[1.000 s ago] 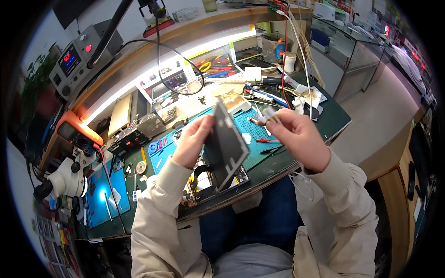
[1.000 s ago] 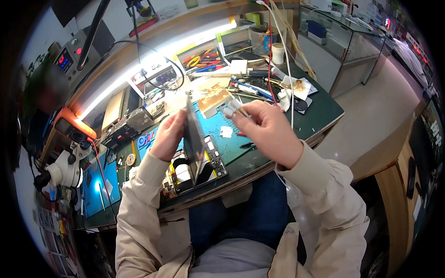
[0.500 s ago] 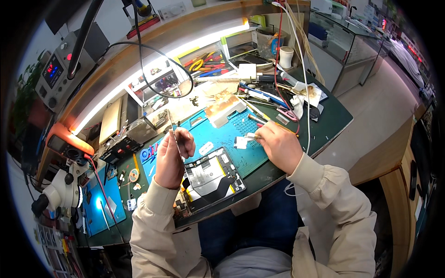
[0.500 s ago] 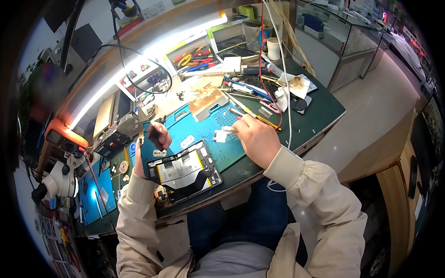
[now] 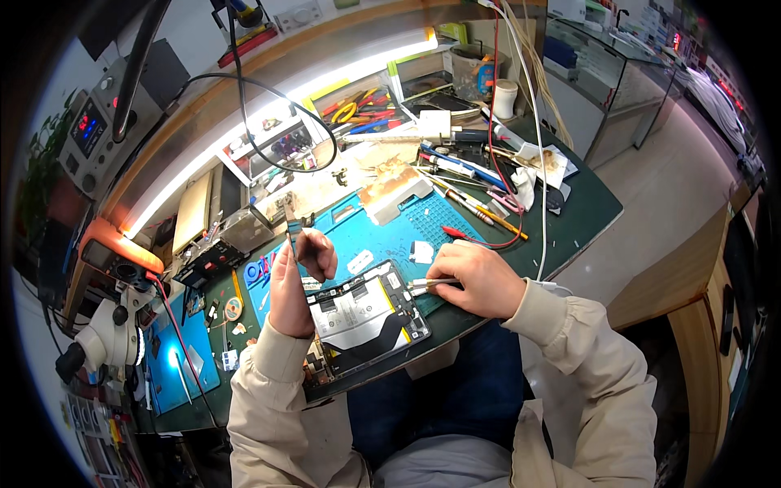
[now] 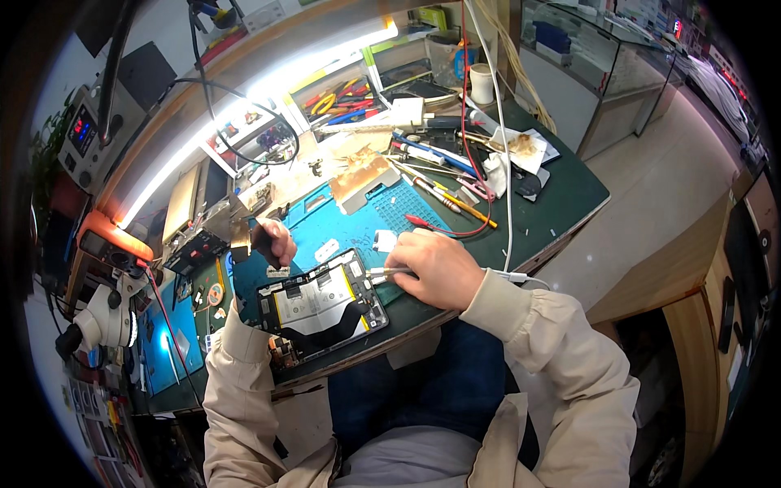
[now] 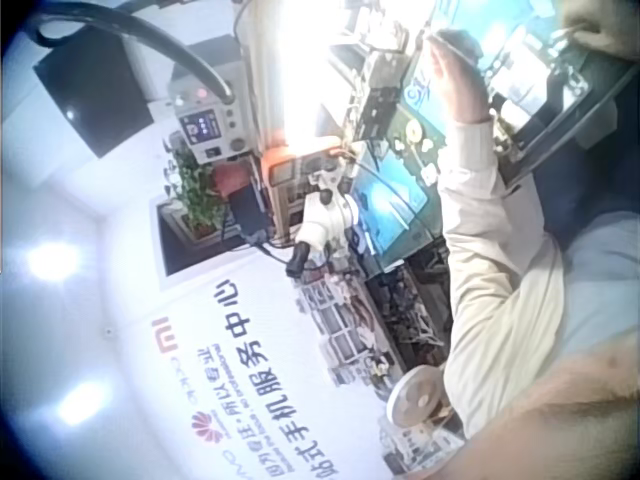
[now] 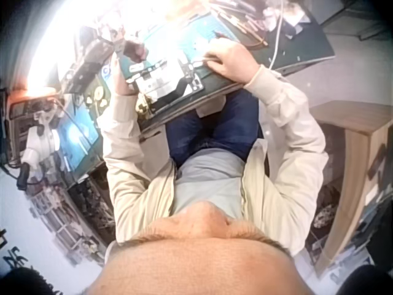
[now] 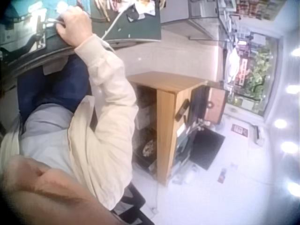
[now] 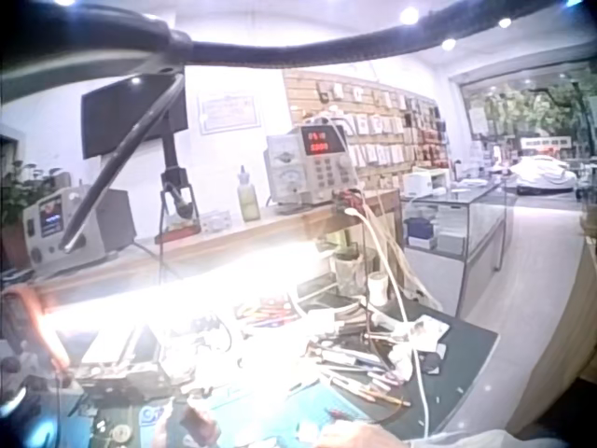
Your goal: The person uses a soldering iron to work on a small circuit board component. They then reassemble a tablet device by connecting internal ribbon cables and placing the screen assembly back onto the main chassis. Finally, the person connects a charging cable to the device to test its functionality.
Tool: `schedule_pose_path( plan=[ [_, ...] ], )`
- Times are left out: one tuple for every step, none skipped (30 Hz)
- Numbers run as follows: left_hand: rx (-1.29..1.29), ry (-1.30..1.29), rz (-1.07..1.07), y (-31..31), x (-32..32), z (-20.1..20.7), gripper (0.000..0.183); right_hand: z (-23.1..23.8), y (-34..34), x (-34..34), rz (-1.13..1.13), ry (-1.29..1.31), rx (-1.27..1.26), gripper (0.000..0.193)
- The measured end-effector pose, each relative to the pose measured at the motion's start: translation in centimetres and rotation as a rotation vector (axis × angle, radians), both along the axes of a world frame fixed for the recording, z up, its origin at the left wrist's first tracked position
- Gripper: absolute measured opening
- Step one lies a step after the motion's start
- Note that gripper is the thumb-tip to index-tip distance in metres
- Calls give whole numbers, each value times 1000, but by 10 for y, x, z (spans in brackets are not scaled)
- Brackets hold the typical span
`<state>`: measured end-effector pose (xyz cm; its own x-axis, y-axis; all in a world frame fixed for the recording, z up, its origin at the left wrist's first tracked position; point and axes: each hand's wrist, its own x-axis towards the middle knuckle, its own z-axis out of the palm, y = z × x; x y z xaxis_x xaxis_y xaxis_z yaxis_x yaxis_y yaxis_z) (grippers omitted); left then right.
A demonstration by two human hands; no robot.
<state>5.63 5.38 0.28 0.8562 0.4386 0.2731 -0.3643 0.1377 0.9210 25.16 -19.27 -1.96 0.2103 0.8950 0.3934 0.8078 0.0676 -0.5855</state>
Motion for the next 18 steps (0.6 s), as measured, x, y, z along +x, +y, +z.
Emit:
schedule_pose_path(
  plan=[
    [3, 3, 1, -1, 0, 1, 43, 0, 1, 0, 8, -10, 13, 9],
    [7, 7, 1, -2, -1, 2, 43, -1, 1, 0, 15, -20, 26, 10],
    [5, 8, 5, -3, -1, 2, 44, -1, 2, 1, 23, -30, 39, 11],
    [1, 8, 8, -3, -1, 2, 44, -2, 3, 0, 18, -19, 39, 11],
    [-3, 7, 10, -4, 0, 2, 44, -2, 4, -1, 12, -8, 39, 10],
    [-7, 40, 27, -6, 0, 4, 45, -2, 5, -2, 6, 3, 39, 10],
    [0, 34, 36, -7, 1, 5, 45, -1, 6, -2, 7, 8, 35, 10],
    [7, 28, 44, -9, 2, 6, 44, 0, 6, -2, 7, 12, 31, 9],
    [12, 22, 50, -10, 4, 6, 44, 0, 6, -3, 6, 16, 26, 9],
    [13, 30, 70, -9, 4, 5, 45, 2, 7, -4, 12, 25, 29, 9],
    [0, 30, 55, -10, 7, 8, 46, 1, 9, -1, 11, 15, 29, 9],
    [3, 28, 64, -13, 6, 8, 47, -4, 9, 0, 30, -8, 72, 9],
    [11, 5, 70, -16, 8, 8, 47, -6, 10, 3, 47, -52, 120, 9],
    [3, -19, 68, -22, 7, 16, 47, -3, 9, 1, 44, -35, 98, 9],
    [-23, -22, 76, -20, 2, 17, 46, -3, 13, 0, 68, -35, 88, 10],
    [-26, -18, 77, -21, 1, 15, 46, -4, 13, -3, 64, -24, 71, 11],
    [-29, -14, 80, -21, 1, 14, 45, -3, 13, -3, 61, -12, 55, 11],
    [-70, -41, 57, -20, 3, 14, 44, 1, 13, -2, 37, -3, 24, 12]
  ],
)
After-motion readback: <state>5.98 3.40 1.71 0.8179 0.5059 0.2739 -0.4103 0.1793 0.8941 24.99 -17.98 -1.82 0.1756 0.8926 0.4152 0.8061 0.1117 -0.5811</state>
